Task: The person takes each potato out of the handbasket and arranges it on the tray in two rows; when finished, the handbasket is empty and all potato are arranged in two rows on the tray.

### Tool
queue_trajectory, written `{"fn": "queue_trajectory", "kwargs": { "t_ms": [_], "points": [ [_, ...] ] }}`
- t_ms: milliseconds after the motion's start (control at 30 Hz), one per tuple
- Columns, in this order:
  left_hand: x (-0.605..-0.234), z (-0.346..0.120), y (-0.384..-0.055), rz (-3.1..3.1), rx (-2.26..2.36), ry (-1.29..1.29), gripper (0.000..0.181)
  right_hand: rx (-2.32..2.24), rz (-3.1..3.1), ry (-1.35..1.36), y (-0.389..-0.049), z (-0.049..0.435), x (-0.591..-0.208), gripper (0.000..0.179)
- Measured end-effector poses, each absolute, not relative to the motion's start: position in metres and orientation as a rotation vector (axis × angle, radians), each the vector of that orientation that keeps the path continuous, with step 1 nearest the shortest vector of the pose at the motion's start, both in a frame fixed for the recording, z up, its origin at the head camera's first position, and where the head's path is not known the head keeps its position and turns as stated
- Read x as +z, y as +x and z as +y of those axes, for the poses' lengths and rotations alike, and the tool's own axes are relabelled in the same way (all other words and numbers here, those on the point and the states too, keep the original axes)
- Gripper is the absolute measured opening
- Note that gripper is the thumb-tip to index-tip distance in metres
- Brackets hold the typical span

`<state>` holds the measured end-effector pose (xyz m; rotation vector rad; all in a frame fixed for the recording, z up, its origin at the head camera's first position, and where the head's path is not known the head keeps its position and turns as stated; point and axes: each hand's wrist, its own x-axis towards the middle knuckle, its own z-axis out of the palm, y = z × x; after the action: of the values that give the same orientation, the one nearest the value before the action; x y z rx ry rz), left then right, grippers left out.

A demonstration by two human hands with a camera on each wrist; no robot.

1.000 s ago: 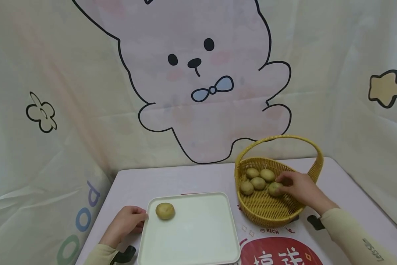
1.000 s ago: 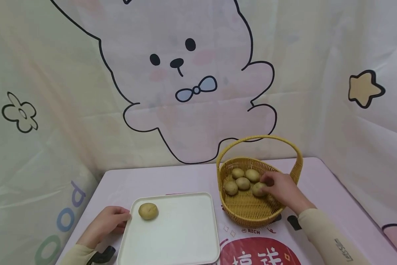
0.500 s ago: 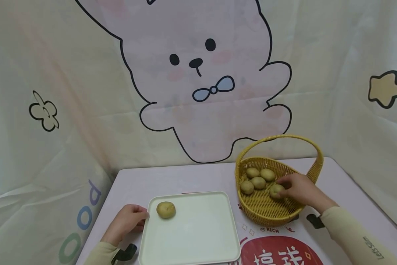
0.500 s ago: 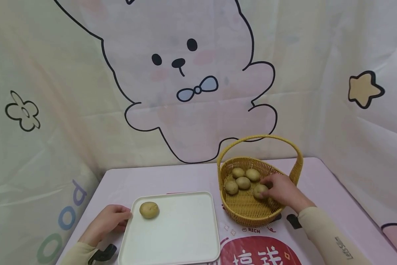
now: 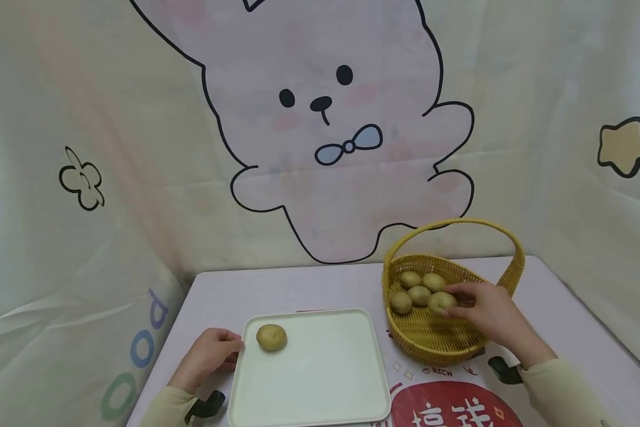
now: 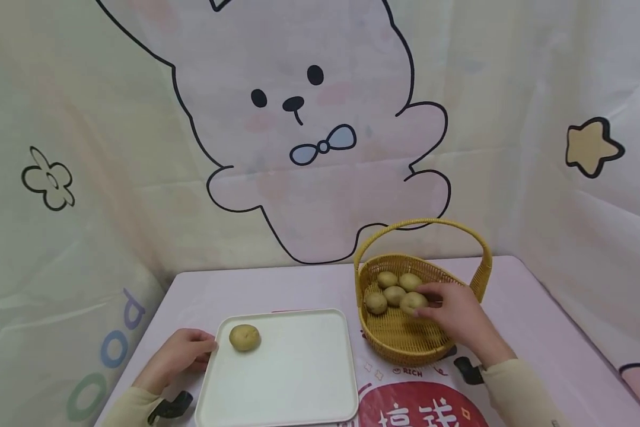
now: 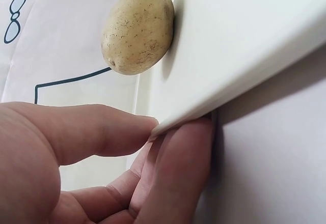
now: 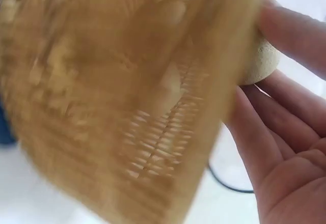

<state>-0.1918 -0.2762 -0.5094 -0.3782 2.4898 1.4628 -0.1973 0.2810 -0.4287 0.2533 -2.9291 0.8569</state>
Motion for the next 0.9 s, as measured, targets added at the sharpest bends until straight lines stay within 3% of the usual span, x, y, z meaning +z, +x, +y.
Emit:
{"fn": "queue_trajectory", "kwargs": {
  "t_ms": [400,900],
  "points": [
    [-0.509,-0.278,-0.192,2.476,1.470,-0.384,0.019,1.116,-2.807,0.252,-0.175,0.206,-0.425,0.048],
    [-0.510,-0.281,-0.192,2.461,1.498,-0.399,0.019,1.555,-2.731,0.413,-0.206,0.097,-0.460,0.043]
  ]
}}
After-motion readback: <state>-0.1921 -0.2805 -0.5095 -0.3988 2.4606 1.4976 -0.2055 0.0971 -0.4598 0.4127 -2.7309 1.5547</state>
